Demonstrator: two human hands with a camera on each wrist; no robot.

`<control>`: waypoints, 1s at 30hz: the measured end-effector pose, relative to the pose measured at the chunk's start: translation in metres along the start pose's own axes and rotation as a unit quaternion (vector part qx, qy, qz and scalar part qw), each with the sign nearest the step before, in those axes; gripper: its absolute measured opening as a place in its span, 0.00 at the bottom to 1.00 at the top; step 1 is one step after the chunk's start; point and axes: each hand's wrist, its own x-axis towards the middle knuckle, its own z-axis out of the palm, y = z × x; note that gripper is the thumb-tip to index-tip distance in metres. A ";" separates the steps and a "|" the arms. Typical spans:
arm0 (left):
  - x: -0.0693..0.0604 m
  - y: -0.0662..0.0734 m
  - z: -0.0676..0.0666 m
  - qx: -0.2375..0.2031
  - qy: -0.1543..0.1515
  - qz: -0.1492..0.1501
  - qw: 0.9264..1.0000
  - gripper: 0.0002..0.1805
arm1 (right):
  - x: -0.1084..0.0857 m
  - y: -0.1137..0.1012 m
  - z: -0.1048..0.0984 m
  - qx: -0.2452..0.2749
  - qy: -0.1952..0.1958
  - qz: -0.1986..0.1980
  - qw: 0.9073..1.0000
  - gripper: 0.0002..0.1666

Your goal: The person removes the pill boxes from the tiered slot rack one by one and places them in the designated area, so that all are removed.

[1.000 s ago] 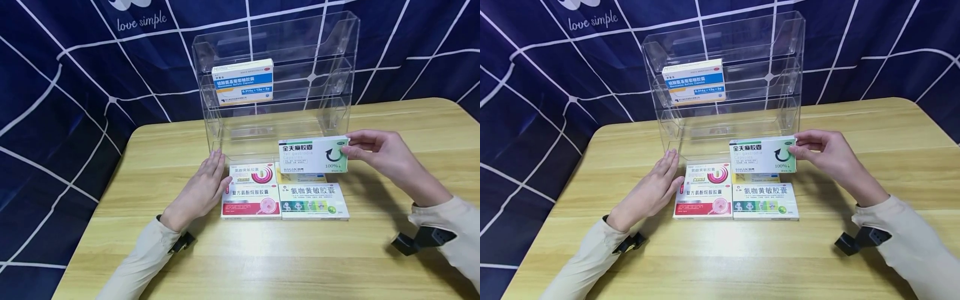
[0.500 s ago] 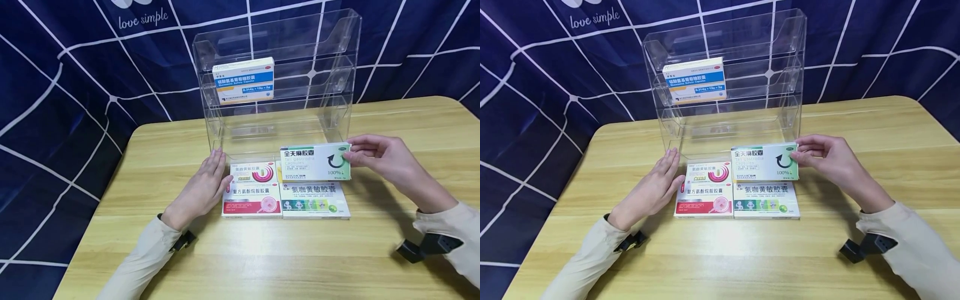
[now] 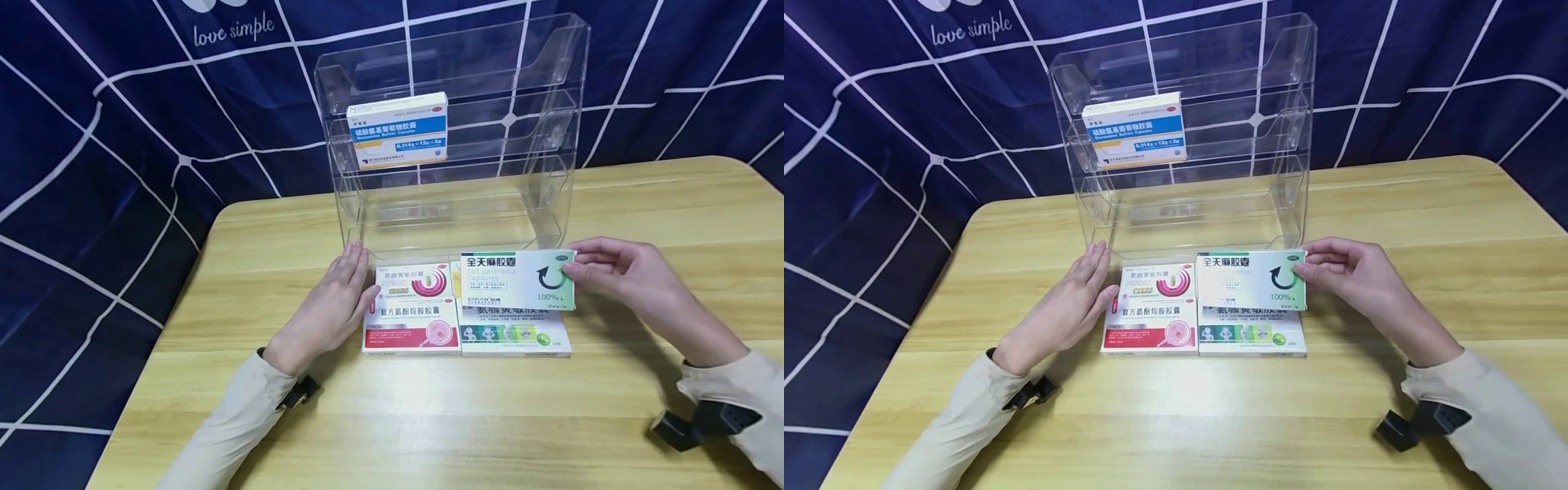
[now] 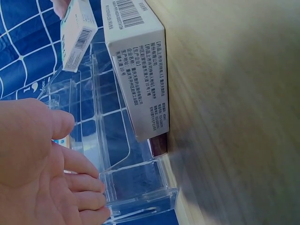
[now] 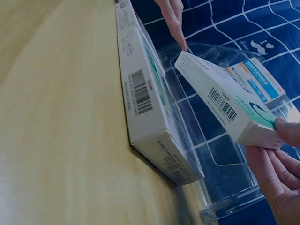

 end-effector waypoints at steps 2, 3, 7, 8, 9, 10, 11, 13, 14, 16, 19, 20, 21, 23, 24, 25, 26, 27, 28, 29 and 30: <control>0.000 0.000 0.000 -0.001 -0.002 -0.001 1.000 0.34 | -0.003 0.001 0.001 -0.003 -0.006 0.003 1.000 0.12; 0.000 0.000 0.000 -0.002 -0.002 -0.002 1.000 0.34 | -0.004 0.002 0.001 -0.007 -0.006 0.005 1.000 0.12; 0.000 0.000 0.000 -0.003 -0.006 -0.005 1.000 0.34 | -0.009 0.005 0.003 -0.005 -0.013 0.006 1.000 0.13; 0.000 0.000 0.001 -0.002 -0.007 -0.006 1.000 0.34 | -0.010 0.006 0.004 -0.002 -0.014 0.004 1.000 0.13; 0.001 0.000 0.001 -0.002 -0.006 -0.005 1.000 0.35 | -0.011 0.007 0.004 -0.001 -0.015 0.003 1.000 0.13; 0.001 0.000 0.000 -0.002 -0.006 -0.004 1.000 0.35 | -0.012 0.008 0.005 0.003 -0.017 0.002 1.000 0.13; 0.001 0.000 0.000 -0.002 -0.008 -0.005 1.000 0.35 | -0.013 0.008 0.005 0.005 -0.019 0.000 1.000 0.13; 0.001 0.000 0.000 -0.002 -0.011 -0.006 1.000 0.35 | -0.014 0.009 0.005 0.007 -0.023 0.003 1.000 0.13; 0.000 0.000 0.000 -0.003 -0.012 -0.007 1.000 0.35 | -0.015 0.010 0.005 0.006 -0.025 0.005 1.000 0.13; 0.000 0.000 -0.001 -0.003 -0.015 -0.009 1.000 0.35 | -0.016 0.010 0.005 0.002 -0.026 0.009 1.000 0.12; 0.000 0.000 -0.002 -0.006 -0.019 -0.013 1.000 0.35 | -0.017 0.011 0.005 -0.005 -0.024 0.013 1.000 0.12; -0.001 0.000 -0.002 -0.007 -0.019 -0.013 1.000 0.35 | -0.017 0.011 0.005 -0.008 -0.024 0.012 1.000 0.12; 0.000 0.000 -0.002 -0.007 -0.018 -0.012 1.000 0.35 | -0.017 0.012 0.004 -0.010 -0.024 0.013 1.000 0.12; 0.000 0.000 -0.002 -0.008 -0.018 -0.011 1.000 0.35 | -0.019 0.013 0.003 -0.015 -0.023 0.014 1.000 0.12; 0.000 0.000 -0.002 -0.007 -0.018 -0.011 1.000 0.35 | -0.020 0.013 0.003 -0.018 -0.022 0.016 0.999 0.12; 0.000 0.000 -0.002 -0.007 -0.017 -0.010 1.000 0.35 | -0.021 0.014 0.002 -0.017 -0.023 0.021 0.999 0.12; 0.001 0.000 -0.002 -0.007 -0.017 -0.009 1.000 0.35 | -0.022 0.014 0.001 -0.015 -0.024 0.027 0.999 0.12; 0.001 0.000 -0.002 -0.006 -0.018 -0.009 1.000 0.35 | -0.023 0.015 0.001 -0.016 -0.024 0.033 0.999 0.12; 0.001 0.000 -0.002 -0.005 -0.019 -0.010 1.000 0.35 | -0.024 0.015 0.001 -0.016 -0.025 0.037 0.999 0.12; 0.000 0.000 -0.002 -0.005 -0.020 -0.011 1.000 0.35 | -0.025 0.015 0.001 -0.016 -0.027 0.043 0.999 0.12; 0.000 0.000 -0.002 -0.004 -0.021 -0.012 1.000 0.35 | -0.026 0.016 0.001 -0.016 -0.031 0.046 0.998 0.12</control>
